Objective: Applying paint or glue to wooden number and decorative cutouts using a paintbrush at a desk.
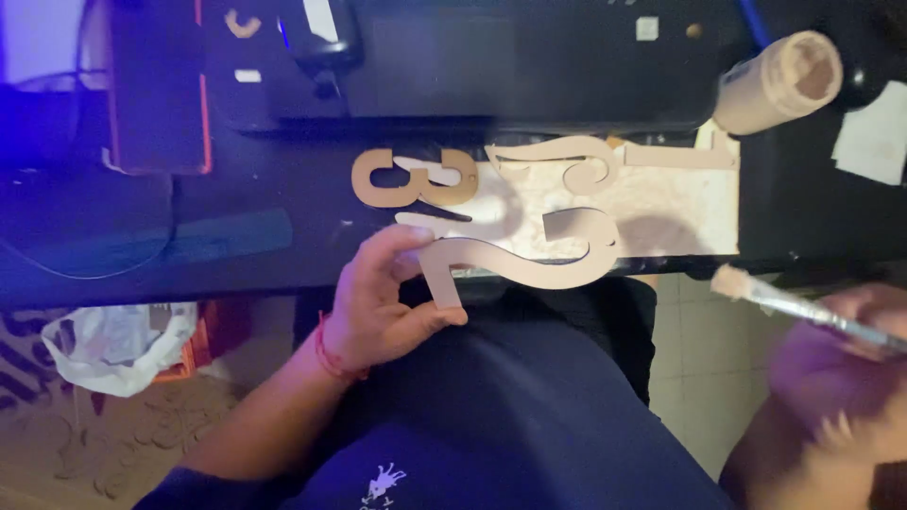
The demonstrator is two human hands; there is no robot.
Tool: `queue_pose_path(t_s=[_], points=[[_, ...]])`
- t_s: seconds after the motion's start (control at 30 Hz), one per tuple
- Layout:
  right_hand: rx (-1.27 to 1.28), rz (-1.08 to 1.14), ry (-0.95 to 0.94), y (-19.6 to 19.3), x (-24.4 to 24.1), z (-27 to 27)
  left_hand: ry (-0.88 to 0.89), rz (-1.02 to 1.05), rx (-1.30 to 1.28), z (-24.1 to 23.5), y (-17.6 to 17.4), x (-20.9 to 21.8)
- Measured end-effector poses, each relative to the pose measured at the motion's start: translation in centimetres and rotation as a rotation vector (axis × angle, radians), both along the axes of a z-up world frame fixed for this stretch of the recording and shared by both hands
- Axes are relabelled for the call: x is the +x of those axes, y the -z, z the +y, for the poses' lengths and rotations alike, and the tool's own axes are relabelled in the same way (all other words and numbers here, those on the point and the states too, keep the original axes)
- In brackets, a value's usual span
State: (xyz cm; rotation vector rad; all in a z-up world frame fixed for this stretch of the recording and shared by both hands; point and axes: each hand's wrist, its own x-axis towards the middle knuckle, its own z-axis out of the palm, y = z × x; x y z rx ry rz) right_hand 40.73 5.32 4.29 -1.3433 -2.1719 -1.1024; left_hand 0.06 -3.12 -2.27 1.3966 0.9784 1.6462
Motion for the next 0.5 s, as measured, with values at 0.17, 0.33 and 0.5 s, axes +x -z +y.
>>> queue_pose_path(t_s=[0.17,0.33,0.5], points=[[-0.368,1.389,-0.985,1.2,-0.9,1.0,0.001,0.021,0.128,-0.1,-0.9,1.9],[-0.276,1.122,-1.202,-5.2,-7.1,0.2,-0.01,0.026,0.1,-1.0,-2.0,3.4],[-0.405,1.232,-1.123,-4.5,-6.2,-0.5,-0.052,0.152,0.055,-1.8,-3.1,3.7]])
